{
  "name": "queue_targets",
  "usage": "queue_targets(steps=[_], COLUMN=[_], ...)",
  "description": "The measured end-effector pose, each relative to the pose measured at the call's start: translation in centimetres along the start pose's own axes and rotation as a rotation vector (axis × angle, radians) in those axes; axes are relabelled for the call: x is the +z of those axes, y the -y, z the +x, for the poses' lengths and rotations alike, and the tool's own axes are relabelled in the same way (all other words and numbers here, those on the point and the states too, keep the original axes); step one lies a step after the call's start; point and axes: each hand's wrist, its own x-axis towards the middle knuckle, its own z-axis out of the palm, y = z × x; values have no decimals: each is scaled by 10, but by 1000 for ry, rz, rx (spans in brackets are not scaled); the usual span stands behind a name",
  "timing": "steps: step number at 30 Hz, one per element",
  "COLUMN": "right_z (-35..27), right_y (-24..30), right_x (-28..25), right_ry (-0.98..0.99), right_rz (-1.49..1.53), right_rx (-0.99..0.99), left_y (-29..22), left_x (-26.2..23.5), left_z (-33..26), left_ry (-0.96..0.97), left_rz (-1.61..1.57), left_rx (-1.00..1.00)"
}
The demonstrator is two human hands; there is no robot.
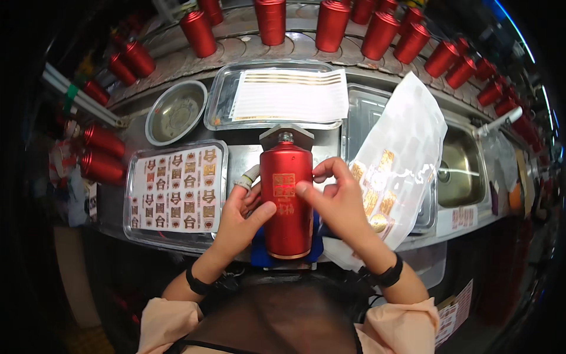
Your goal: Applying adhesive labels and seals to red metal cans at a factory workstation.
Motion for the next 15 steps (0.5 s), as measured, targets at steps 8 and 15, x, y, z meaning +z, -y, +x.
queue_targets(steps=[8, 15], right_z=[29, -18], right_y=[-8, 25], right_x=[-50, -17], right_ry=[-150, -34], right_rz=[694, -148], right_rx=[323, -408], left_y=[-1, 1], left_x=[4, 5], left_z=[-7, -10], left_ry=[63, 25], left_rz=[150, 117], left_rx=[23, 45])
